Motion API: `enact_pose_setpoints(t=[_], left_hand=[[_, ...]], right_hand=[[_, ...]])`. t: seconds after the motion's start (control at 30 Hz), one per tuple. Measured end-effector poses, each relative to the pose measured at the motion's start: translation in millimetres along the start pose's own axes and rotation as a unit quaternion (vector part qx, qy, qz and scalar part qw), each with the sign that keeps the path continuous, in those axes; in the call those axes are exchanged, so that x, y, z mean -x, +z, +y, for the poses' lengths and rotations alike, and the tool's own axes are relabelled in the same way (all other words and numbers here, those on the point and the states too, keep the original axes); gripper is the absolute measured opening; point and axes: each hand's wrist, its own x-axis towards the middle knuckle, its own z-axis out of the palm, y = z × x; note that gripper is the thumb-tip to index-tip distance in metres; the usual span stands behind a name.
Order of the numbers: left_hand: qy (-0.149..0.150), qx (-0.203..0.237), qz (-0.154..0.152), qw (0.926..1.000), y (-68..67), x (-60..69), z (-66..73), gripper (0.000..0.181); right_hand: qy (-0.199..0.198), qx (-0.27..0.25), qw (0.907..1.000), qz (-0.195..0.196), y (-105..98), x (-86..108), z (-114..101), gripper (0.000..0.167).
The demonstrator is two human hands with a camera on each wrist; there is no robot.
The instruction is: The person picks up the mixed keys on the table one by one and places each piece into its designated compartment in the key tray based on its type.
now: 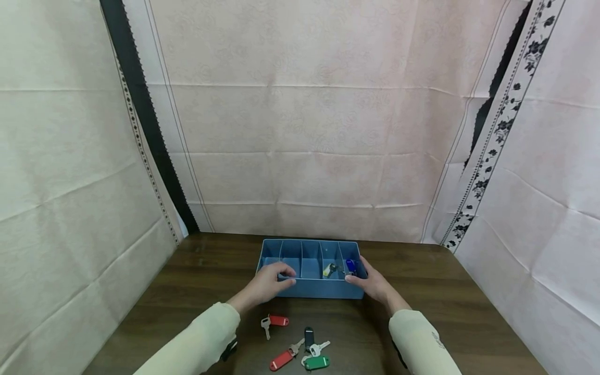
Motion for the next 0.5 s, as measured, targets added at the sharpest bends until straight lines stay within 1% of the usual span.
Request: enact_pose_setpoints(t=[0.1, 0.33, 0.5], left_hand=[[-0.002, -0.003, -0.013, 0.9999, 6.0, 2.9, 1.1, 0.017], [0.015, 0.003, -0.046, 0.9988, 20.1, 10.2, 6.1, 0.014], [0.013, 0.011, -0.068, 0.9975, 28.4, 14.6, 9.6, 0.011]], right_hand=[[0.000, 0.001, 1.0000, -0.001, -0.1, -0.4, 0.6, 0.105], [0.002, -0.002, 1.0000, -0.002, -0.5, -1.1, 1.0, 0.107], [0.001, -0.004, 1.0000, -0.002, -0.1, -1.1, -0.6, 0.106]])
